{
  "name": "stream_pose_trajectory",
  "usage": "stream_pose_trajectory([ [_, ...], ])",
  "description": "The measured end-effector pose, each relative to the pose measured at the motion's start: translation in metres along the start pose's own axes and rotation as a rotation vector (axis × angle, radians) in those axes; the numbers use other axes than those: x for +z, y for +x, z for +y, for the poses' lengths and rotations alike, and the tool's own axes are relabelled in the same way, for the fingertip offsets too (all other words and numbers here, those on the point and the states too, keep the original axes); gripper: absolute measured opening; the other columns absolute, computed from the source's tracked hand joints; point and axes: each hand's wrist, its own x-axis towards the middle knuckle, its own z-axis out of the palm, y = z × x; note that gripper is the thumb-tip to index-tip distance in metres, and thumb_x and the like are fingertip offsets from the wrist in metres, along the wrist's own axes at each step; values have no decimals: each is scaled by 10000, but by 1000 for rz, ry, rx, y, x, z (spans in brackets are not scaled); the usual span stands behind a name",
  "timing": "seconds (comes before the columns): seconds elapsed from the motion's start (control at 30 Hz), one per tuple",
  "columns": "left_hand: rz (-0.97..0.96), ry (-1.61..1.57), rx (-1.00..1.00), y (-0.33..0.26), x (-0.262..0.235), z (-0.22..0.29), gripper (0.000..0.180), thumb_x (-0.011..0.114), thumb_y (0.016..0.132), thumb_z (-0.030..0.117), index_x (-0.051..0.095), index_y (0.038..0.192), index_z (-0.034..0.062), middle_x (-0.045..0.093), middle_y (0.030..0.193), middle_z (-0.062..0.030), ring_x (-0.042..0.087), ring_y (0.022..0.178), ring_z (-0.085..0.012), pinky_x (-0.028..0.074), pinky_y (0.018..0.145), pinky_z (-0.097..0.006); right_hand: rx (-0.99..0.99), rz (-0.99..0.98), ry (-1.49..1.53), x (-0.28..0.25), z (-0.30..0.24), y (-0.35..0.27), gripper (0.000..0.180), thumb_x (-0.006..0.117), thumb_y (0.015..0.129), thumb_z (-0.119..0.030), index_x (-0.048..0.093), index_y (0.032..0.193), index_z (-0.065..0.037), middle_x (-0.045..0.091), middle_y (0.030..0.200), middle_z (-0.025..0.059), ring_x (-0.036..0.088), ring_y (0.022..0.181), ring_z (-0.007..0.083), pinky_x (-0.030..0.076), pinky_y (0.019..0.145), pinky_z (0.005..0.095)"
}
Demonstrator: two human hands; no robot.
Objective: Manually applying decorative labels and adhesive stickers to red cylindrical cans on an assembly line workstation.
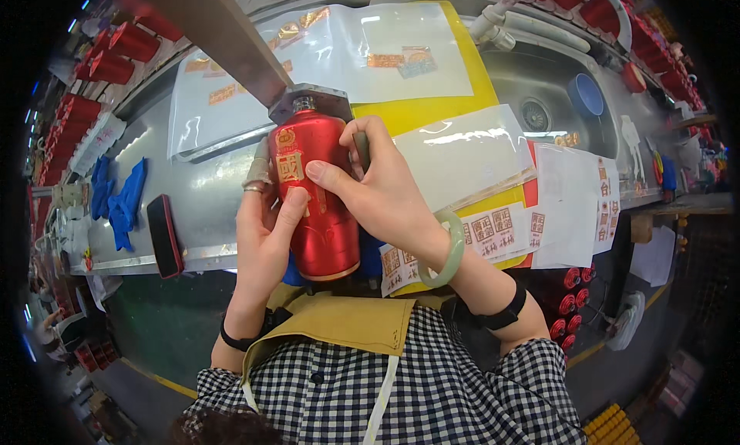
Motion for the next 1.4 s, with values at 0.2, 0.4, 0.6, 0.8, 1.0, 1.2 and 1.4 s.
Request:
stream_pose_trajectory([
  [0.2, -91, -33, -25, 2, -5, 1, 557, 596, 1048, 100, 362, 1534, -39, 552, 1408, -153, 567, 1271, -202, 491, 1044, -340, 7, -12, -8, 1, -8, -2, 353, 783, 925, -173, 481, 1068, -59, 448, 891, -28, 403, 768, 64, 404, 684, 228],
  [0.4, 0, -156, -80, 10, -4, 6, 541, 621, 1026, 77, 401, 1508, -33, 589, 1356, -148, 591, 1239, -197, 501, 1037, -347, -19, -56, -35, -7, -6, -1, 259, 712, 983, -156, 504, 1100, -55, 480, 910, -27, 431, 789, 61, 412, 716, 223],
  [0.6, 17, 75, -17, 22, 0, 7, 710, 757, 926, 126, 380, 1502, -47, 611, 1279, -152, 662, 1109, -187, 566, 913, -332, 108, -78, 129, -10, -14, -6, 175, 579, 1075, -217, 534, 1118, -54, 522, 912, -29, 473, 811, 50, 427, 725, 226],
  [0.8, 42, 165, -6, 25, 2, 6, 681, 781, 900, 141, 440, 1449, -72, 651, 1208, -143, 685, 1035, -178, 575, 865, -325, 75, -108, 110, -12, -10, -9, 194, 560, 1087, -241, 537, 1134, -55, 528, 910, -33, 475, 812, 46, 427, 718, 225],
  [1.0, 61, 233, -7, 30, 5, 6, 619, 761, 933, 182, 475, 1422, -67, 653, 1225, -152, 684, 1026, -173, 574, 847, -318, 69, -85, 117, -10, -13, -8, 209, 553, 1090, -255, 547, 1140, -52, 532, 904, -32, 474, 803, 47, 424, 706, 224],
  [1.2, 57, -146, -85, 31, -8, -6, 567, 478, 1104, 395, 446, 1492, -17, 649, 1318, -123, 650, 1172, -204, 536, 955, -344, 113, -75, 134, -20, -20, -1, 258, 559, 1086, -302, 580, 1137, -50, 527, 854, -41, 476, 741, 54, 426, 679, 217],
  [1.4, 176, -101, 225, 14, -31, 10, 633, 335, 1113, 453, 361, 1559, 4, 526, 1483, -209, 519, 1359, -303, 387, 1149, -444, 87, 7, 7, -38, -11, -12, 246, 592, 1068, -273, 595, 1157, -43, 548, 893, -33, 471, 743, 41, 433, 648, 219],
])
